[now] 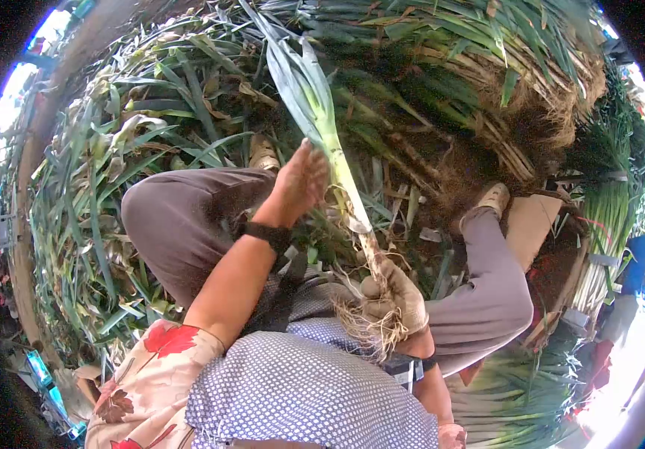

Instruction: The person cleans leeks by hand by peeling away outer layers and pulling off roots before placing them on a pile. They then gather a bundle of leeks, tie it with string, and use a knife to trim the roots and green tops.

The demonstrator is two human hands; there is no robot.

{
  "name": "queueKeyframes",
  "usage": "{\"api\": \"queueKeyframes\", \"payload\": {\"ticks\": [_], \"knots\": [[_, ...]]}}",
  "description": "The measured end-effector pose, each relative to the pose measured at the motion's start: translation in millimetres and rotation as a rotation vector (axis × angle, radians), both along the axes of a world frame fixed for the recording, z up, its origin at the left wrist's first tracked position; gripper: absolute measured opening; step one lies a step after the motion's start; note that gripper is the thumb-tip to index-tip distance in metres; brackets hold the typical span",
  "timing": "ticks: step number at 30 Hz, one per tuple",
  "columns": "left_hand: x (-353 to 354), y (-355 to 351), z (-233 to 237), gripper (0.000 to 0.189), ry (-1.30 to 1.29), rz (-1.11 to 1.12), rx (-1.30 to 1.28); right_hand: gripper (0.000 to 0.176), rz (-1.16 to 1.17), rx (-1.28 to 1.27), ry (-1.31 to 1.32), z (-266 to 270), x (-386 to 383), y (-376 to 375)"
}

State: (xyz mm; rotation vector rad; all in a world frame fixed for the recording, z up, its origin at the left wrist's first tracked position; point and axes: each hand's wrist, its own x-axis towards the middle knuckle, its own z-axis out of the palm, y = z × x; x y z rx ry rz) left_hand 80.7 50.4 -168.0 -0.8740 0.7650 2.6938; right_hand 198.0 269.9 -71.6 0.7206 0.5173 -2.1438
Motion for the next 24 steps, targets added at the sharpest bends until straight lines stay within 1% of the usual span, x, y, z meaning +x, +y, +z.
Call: {"api": "queueKeyframes", "payload": {"ticks": [1, 3, 4, 6, 8, 10, 11, 13, 14, 15, 16, 17, 18, 19, 20, 21, 22, 23, 24], "knots": [[-4.9, -1.2, -2.0, 0.025, 0.047, 0.03, 0.024, 0.016, 0.037, 0.105, 0.028, 3.7, 1.7, -3.7], [-12.5, -2.3, -5.1, 0.022, -0.008, -0.008, -0.06, 0.015, 0.013, -0.012, -0.031, -9.4, 7.0, 1.8], [-14.1, -1.9, -5.8, 0.02, -0.032, -0.023, -0.099, 0.016, -0.001, 0.002, -0.071, -10.6, 7.6, 1.3], [-15.0, -1.6, -7.0, 0.017, -0.061, 0.003, -0.092, 0.017, -0.018, 0.028, -0.147, -11.6, 5.8, -1.1], [-12.0, -2.7, -9.5, 0.014, -0.098, 0.032, -0.086, 0.024, -0.025, 0.024, -0.141, -11.6, 8.6, -1.7], [-11.5, -4.4, -13.1, 0.015, -0.129, 0.017, -0.119, 0.027, -0.032, 0.02, -0.143, -11.8, 8.2, -3.6], [-10.6, -3.7, -15.4, 0.016, -0.145, 0.008, -0.134, 0.033, -0.016, -0.142, -0.119, -10.7, 6.7, -4.7], [-2.9, 5.4, -22.4, 0.018, -0.083, -0.06, -0.147, 0.037, -0.042, -0.252, -0.168, -18.0, 7.9, -7.1], [2.6, 11.8, -17.0, 0.018, -0.051, -0.093, -0.153, 0.038, -0.054, -0.307, -0.191, -19.8, 7.0, -9.9], [9.6, 21.0, -11.2, 0.017, -0.14, -0.149, -0.115, 0.04, -0.011, -0.115, -0.112, -17.5, 1.2, -15.1], [21.5, 28.1, 3.3, 0.017, -0.23, -0.204, -0.077, 0.04, -0.024, -0.178, -0.114, -20.6, -3.6, -16.4], [39.3, 25.9, -11.3, 0.021, -0.114, -0.499, -0.107, 0.04, -0.034, -0.243, -0.116, -26.0, -8.8, -17.0], [48.7, 50.0, -75.2, 0.021, -0.183, -0.629, -0.092, 0.041, -0.044, -0.308, -0.116, -29.6, -14.3, -17.6], [56.7, 57.9, -92.6, 0.02, 0.113, -0.982, -0.362, 0.042, -0.046, -0.309, -0.079, -29.9, -19.0, -17.6], [64.5, 65.7, -109.5, 0.019, 0.573, -1.356, -0.914, 0.043, -0.031, -0.129, -0.017, -26.7, -22.5, -16.6], [72.2, 73.4, -126.1, 0.018, 0.942, -1.438, -1.283, 0.041, -0.013, -0.094, -0.013, -26.6, -25.1, -13.6], [57.4, 55.3, -71.4, 0.021, 0.848, -1.545, -1.358, 0.04, 0.001, -0.06, -0.008, -27.0, -26.8, -11.3], [45.2, 46.0, -71.5, 0.02, 0.371, -1.178, -1.252, 0.038, 0.019, 0.036, 0.037, -28.3, -24.7, -10.3], [32.3, 37.8, -73.1, 0.02, -0.07, -0.792, -1.086, 0.035, 0.044, 0.133, 0.079, -30.0, -20.5, -8.1]]}}
